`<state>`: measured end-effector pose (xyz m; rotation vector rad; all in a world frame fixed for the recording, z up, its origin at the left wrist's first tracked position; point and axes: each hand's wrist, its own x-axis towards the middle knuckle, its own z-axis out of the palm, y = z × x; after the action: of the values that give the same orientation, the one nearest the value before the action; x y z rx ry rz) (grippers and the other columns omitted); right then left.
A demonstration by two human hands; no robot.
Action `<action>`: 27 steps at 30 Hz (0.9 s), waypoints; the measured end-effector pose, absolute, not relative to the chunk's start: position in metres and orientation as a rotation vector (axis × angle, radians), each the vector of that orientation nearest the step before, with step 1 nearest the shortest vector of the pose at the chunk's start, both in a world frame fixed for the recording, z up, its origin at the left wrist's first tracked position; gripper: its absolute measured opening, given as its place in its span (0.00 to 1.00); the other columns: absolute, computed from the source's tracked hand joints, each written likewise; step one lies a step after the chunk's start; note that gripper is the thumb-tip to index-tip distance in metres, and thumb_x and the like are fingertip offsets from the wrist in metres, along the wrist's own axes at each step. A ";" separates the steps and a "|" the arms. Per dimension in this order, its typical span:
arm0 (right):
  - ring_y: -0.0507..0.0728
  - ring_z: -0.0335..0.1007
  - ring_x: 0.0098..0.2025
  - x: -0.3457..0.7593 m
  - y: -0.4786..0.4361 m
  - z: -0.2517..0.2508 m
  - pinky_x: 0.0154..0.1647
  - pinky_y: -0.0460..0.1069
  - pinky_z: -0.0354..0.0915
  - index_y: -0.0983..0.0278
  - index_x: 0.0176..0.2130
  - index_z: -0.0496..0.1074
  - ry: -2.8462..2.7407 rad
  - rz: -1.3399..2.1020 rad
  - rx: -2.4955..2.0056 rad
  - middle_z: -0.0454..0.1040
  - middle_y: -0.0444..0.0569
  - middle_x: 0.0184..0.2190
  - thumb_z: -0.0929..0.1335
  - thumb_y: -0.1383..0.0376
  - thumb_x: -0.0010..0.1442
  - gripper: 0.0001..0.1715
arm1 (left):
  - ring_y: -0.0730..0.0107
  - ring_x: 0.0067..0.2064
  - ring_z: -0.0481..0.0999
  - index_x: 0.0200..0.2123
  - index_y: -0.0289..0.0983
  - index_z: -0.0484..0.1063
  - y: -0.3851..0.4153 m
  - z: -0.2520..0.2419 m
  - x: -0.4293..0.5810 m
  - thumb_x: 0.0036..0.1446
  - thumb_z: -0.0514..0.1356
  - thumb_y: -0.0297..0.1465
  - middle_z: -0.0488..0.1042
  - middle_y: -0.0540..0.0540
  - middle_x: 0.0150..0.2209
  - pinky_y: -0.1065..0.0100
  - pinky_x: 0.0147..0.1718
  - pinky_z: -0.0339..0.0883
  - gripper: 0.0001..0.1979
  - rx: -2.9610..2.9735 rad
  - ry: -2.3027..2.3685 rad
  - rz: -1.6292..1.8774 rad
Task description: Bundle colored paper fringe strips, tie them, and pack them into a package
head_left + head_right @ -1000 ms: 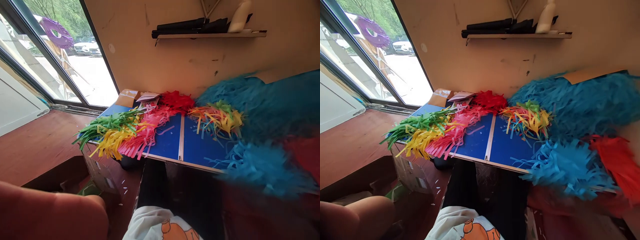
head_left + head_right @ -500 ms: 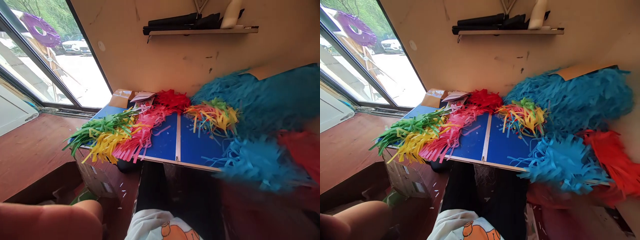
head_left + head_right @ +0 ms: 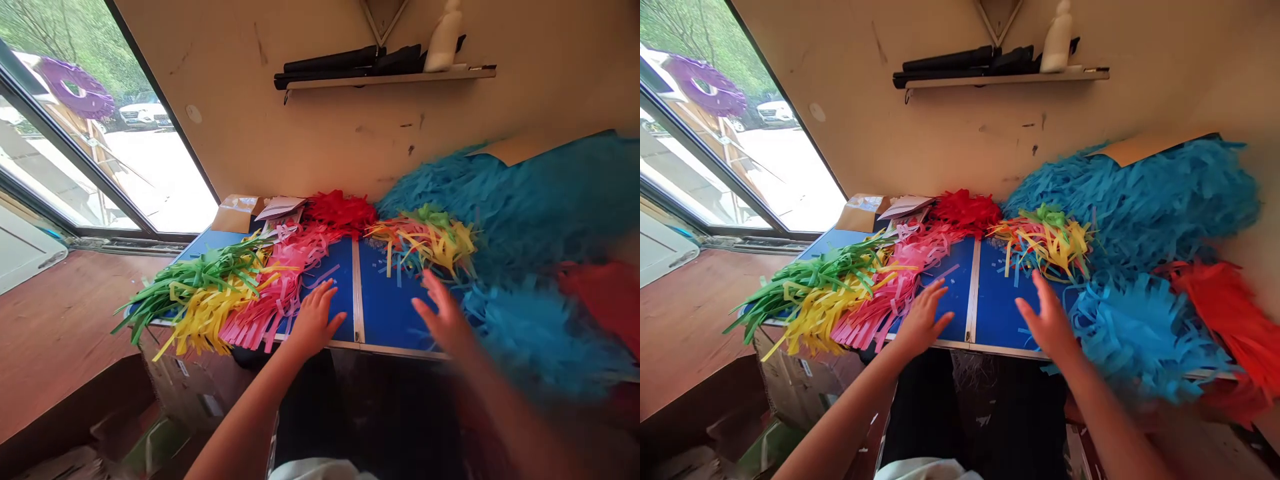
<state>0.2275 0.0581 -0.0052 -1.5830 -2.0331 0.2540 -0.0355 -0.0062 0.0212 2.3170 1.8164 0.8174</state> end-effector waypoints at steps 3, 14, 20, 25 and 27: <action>0.58 0.52 0.61 0.194 0.088 -0.018 0.59 0.52 0.54 0.63 0.59 0.57 -2.246 0.349 -1.551 0.56 0.53 0.61 0.62 0.57 0.59 0.31 | 0.51 0.63 0.52 0.57 0.30 0.58 0.018 0.000 -0.021 0.57 0.55 0.38 0.54 0.33 0.62 0.51 0.58 0.53 0.27 2.324 1.879 0.413; 0.66 0.47 0.62 0.126 0.209 -0.021 0.61 0.56 0.47 0.76 0.59 0.57 -2.311 0.131 -1.730 0.54 0.63 0.61 0.61 0.59 0.58 0.33 | 0.50 0.62 0.53 0.56 0.31 0.60 0.079 -0.007 -0.016 0.56 0.53 0.45 0.56 0.34 0.61 0.53 0.59 0.50 0.30 2.391 1.775 0.286; 0.69 0.47 0.61 0.135 0.241 -0.028 0.56 0.59 0.52 0.74 0.56 0.61 -2.241 0.045 -1.791 0.56 0.64 0.59 0.59 0.58 0.61 0.30 | 0.51 0.63 0.52 0.58 0.28 0.55 0.120 -0.011 -0.009 0.55 0.54 0.46 0.56 0.34 0.61 0.54 0.60 0.48 0.35 2.410 1.679 0.296; 0.67 0.53 0.57 0.137 0.244 -0.028 0.53 0.59 0.54 0.71 0.49 0.69 -2.209 -0.004 -1.709 0.63 0.63 0.54 0.60 0.62 0.60 0.22 | 0.51 0.64 0.49 0.58 0.26 0.56 0.160 -0.011 0.009 0.55 0.55 0.46 0.54 0.33 0.62 0.56 0.60 0.47 0.35 2.389 1.685 0.294; 0.65 0.58 0.54 0.137 0.242 -0.022 0.52 0.58 0.55 0.70 0.46 0.71 -2.191 -0.005 -1.657 0.67 0.61 0.50 0.59 0.65 0.61 0.19 | 0.49 0.63 0.50 0.57 0.25 0.57 0.170 -0.005 0.019 0.56 0.55 0.42 0.55 0.32 0.61 0.55 0.60 0.49 0.32 2.382 1.695 0.290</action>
<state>0.1371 0.2424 -0.0223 -1.6567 -2.1912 -0.0050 0.0186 0.1704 -0.0051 2.3820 1.6948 0.2901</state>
